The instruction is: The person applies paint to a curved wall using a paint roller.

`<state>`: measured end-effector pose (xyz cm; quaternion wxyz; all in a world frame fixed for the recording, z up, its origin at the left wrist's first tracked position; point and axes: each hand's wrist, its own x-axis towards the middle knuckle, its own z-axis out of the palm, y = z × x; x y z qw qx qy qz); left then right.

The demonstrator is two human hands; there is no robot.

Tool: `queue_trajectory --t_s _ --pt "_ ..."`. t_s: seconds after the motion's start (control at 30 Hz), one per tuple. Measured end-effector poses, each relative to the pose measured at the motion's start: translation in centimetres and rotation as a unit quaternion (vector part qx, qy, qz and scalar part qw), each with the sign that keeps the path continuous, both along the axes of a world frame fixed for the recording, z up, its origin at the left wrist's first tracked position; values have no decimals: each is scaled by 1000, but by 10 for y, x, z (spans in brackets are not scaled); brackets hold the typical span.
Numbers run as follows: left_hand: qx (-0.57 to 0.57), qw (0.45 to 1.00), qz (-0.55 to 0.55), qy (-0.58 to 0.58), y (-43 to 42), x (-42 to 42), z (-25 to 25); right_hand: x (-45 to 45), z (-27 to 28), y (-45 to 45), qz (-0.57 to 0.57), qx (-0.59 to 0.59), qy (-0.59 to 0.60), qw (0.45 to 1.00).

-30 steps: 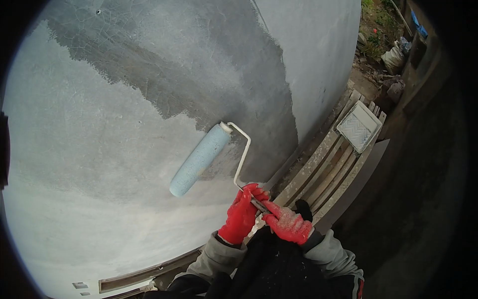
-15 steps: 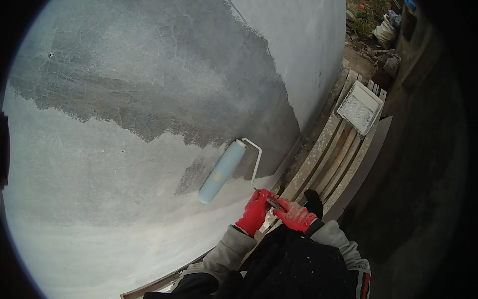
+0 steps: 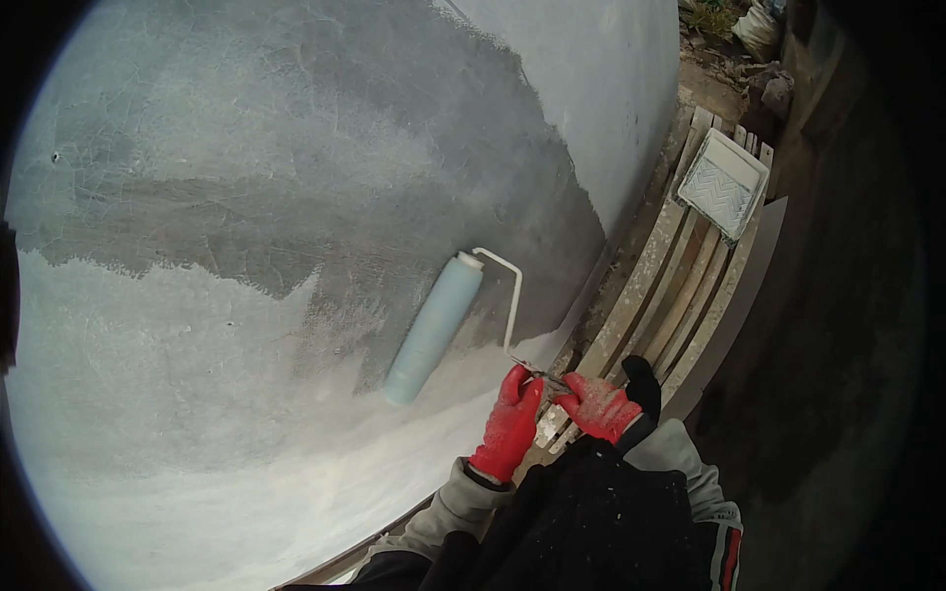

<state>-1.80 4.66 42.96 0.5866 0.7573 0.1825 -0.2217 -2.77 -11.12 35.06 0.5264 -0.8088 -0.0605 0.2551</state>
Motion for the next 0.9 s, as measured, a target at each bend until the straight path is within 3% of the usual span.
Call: queue_trajectory --t_s 0.07,0.13,0.2,0.3,0.4,0.53,0.6,0.67,0.8,0.9 --pt "83 997 -2 3 3 -27 -22 -11 -31 -3 14 -40 4 999" --pt "68 997 -12 34 7 -47 -23 -14 -60 -5 28 -79 6 997" --pt "55 996 -22 69 11 -59 -22 -21 -93 -4 101 -106 -75 986" --pt "39 994 -29 101 18 -72 -23 -27 -113 -1 88 -84 -11 992" --pt "39 994 -66 76 23 -77 -11 -21 -70 -8 94 -74 -26 993" --pt "-7 999 -6 37 20 -81 7 -3 31 -12 39 -101 -21 994" --pt "-17 999 7 26 16 -79 16 9 59 -7 21 -62 -48 997" --pt "-9 1000 6 -4 14 -75 24 18 66 0 31 27 -35 999" --pt "9 1000 0 -20 10 -73 34 28 41 8 23 -21 -33 999" --pt "-16 999 34 14 12 -73 36 16 -18 3 5 -39 -36 999"
